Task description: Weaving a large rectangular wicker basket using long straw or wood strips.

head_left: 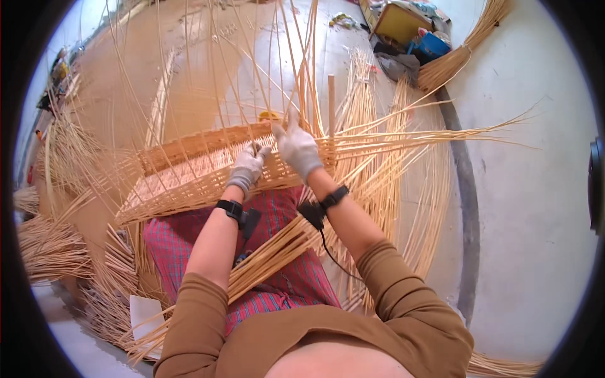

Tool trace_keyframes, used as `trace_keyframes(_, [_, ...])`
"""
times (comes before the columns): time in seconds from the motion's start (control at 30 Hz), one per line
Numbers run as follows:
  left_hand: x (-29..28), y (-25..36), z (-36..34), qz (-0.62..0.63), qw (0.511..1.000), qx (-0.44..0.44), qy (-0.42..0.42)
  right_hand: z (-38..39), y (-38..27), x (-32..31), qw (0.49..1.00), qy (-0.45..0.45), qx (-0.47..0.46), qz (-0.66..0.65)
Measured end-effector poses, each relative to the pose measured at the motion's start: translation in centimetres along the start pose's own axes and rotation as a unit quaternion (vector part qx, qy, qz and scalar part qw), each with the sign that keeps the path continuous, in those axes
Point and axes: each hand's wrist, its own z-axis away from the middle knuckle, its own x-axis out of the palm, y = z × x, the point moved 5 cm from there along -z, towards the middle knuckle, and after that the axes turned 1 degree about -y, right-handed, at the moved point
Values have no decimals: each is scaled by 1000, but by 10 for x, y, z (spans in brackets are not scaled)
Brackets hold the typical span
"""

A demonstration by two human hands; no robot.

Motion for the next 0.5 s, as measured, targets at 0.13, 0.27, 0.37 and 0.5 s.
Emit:
trace_keyframes(0.13, [-1,0,-6,46,998,-34,-15,-123,-41,-27,991,106,-79,-8])
trace_keyframes(0.27, [-2,2,-11,52,998,-5,30,-101,-8,-51,944,-36,21,-327])
trace_keyframes(0.37, [0,-2,-5,79,995,-53,24,-14,37,-82,890,134,-7,-436])
trace_keyframes(0.5, [-1,11,4,118,992,-45,-24,45,90,-81,872,89,113,-468])
